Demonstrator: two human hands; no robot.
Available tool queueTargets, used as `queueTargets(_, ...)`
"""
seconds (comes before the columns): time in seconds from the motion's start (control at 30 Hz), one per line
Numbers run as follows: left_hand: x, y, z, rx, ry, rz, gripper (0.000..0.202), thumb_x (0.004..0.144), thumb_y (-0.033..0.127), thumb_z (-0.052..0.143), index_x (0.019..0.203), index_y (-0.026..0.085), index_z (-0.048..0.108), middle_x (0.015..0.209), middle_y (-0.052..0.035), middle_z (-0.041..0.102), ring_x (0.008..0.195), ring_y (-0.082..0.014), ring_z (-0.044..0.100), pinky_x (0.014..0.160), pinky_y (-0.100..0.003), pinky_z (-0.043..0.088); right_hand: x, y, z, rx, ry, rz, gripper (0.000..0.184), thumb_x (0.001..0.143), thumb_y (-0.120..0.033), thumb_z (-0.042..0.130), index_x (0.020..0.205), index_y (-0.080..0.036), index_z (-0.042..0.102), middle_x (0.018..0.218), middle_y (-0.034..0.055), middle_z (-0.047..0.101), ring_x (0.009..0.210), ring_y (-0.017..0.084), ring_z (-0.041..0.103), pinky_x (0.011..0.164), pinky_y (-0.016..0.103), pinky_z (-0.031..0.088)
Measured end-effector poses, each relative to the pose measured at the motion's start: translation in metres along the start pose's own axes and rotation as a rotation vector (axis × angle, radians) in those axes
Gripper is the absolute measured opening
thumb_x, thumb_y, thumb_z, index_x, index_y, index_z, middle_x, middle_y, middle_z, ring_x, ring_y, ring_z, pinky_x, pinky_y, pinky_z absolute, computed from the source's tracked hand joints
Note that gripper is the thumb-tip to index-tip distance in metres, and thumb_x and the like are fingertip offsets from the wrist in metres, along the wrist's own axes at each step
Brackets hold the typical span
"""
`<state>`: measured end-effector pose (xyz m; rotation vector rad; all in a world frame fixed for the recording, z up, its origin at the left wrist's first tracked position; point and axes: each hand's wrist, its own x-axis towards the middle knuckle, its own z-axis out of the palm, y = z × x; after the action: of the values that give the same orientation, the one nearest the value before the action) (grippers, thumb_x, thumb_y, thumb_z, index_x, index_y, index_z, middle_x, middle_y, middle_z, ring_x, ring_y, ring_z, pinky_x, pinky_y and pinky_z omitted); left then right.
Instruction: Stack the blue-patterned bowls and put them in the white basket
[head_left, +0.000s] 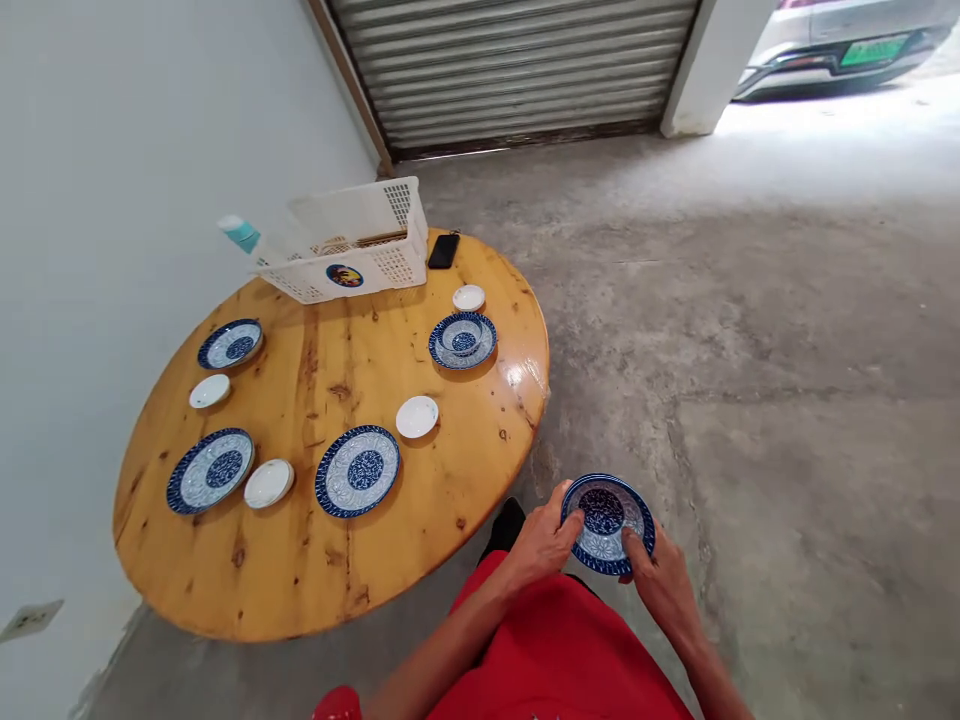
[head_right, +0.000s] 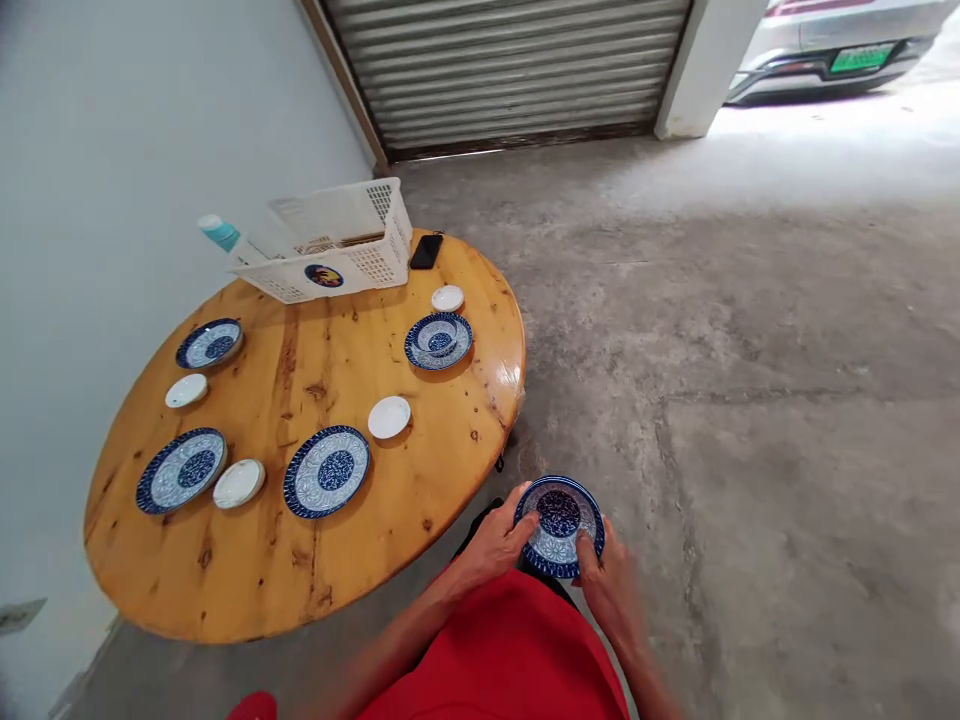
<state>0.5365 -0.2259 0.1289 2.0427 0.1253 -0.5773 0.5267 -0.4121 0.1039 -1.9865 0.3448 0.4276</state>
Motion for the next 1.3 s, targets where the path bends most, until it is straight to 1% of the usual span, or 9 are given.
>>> queueTargets(0.2,0.028,0.006,-0.030,-0.029,0.153,-0.058,0.057,0.095,0.050,0.035,0.140,0.018,0.046,0.090,-0.0057,0.071,0.081,-0.0215,0.065,0.078,-0.032,0.049,0.061,-0.039,0.008,-0.033,-0.133,-0.099,0.037,0.083,-0.049,0.044,0.094,-0.017,0.060,0.060,0.0024,0.062,0.045,0.019,0.060,0.042,0.030,0.050)
queueTargets(0.3,0.050,0.009,-0.053,-0.078,0.236,-0.069,0.056,0.096,0.050,0.034,0.139,0.017,0.047,0.093,-0.0063,0.072,0.084,-0.0211,0.065,0.080,-0.031,0.048,0.100,-0.069,0.015,-0.058,-0.218,-0.158,0.034,0.084,-0.048,0.043,0.091,-0.018,0.058,0.060,0.0013,0.061,0.043,0.018,0.059,0.042,0.029,0.050)
queueTargets(0.43,0.087,0.011,-0.090,-0.138,0.341,-0.081,0.051,0.098,0.046,0.031,0.137,0.019,0.048,0.097,-0.0056,0.072,0.083,-0.0200,0.065,0.077,-0.030,0.047,0.158,-0.119,0.031,-0.112,-0.333,-0.222,0.034,0.083,-0.047,0.044,0.092,-0.017,0.058,0.063,0.0024,0.063,0.046,0.018,0.059,0.042,0.029,0.050)
queueTargets(0.53,0.112,0.014,-0.124,-0.146,0.436,-0.118,0.047,0.099,0.042,0.030,0.134,0.018,0.048,0.100,-0.0072,0.072,0.084,-0.0201,0.066,0.076,-0.029,0.046,0.199,-0.161,0.049,-0.177,-0.416,-0.258,0.034,0.083,-0.045,0.045,0.093,-0.017,0.060,0.065,0.0037,0.064,0.048,0.018,0.059,0.042,0.027,0.049)
queueTargets(0.67,0.137,0.017,-0.172,-0.066,0.540,-0.235,0.038,0.098,0.036,0.032,0.124,0.018,0.053,0.096,-0.0080,0.073,0.080,-0.0206,0.067,0.073,-0.029,0.044,0.246,-0.209,0.080,-0.240,-0.539,-0.351,0.030,0.085,-0.042,0.044,0.088,-0.017,0.060,0.064,0.0036,0.065,0.050,0.017,0.059,0.044,0.025,0.047)
queueTargets(0.8,0.156,0.017,-0.218,0.112,0.591,-0.325,0.034,0.099,0.031,0.031,0.119,0.017,0.055,0.092,-0.0091,0.073,0.083,-0.0237,0.069,0.072,-0.030,0.044,0.282,-0.245,0.113,-0.273,-0.535,-0.498,0.023,0.084,-0.036,0.044,0.080,-0.018,0.058,0.067,0.0037,0.064,0.060,0.017,0.060,0.049,0.023,0.047)
queueTargets(0.93,0.171,0.011,-0.254,0.260,0.648,-0.396,0.035,0.099,0.032,0.031,0.114,0.014,0.057,0.092,-0.0130,0.073,0.088,-0.0274,0.070,0.076,-0.033,0.046,0.309,-0.274,0.142,-0.247,-0.628,-0.490,0.022,0.083,-0.038,0.046,0.080,-0.018,0.054,0.061,-0.0004,0.057,0.051,0.014,0.056,0.043,0.022,0.046)
queueTargets(1.1,0.187,-0.008,-0.278,0.337,0.714,-0.476,0.036,0.098,0.033,0.032,0.109,0.014,0.060,0.094,-0.0157,0.073,0.093,-0.0294,0.070,0.081,-0.036,0.048,0.336,-0.297,0.175,-0.324,-0.689,-0.546,0.020,0.082,-0.038,0.045,0.077,-0.019,0.051,0.061,0.0003,0.058,0.051,0.016,0.057,0.045,0.025,0.047)
queueTargets(1.3,0.200,-0.022,-0.287,0.317,0.737,-0.577,0.036,0.097,0.031,0.032,0.110,0.014,0.061,0.099,-0.0167,0.074,0.095,-0.0295,0.070,0.082,-0.037,0.049,0.360,-0.314,0.197,-0.529,-0.714,-0.689,0.020,0.081,-0.035,0.043,0.082,-0.019,0.055,0.068,0.0048,0.066,0.066,0.021,0.064,0.057,0.027,0.048)
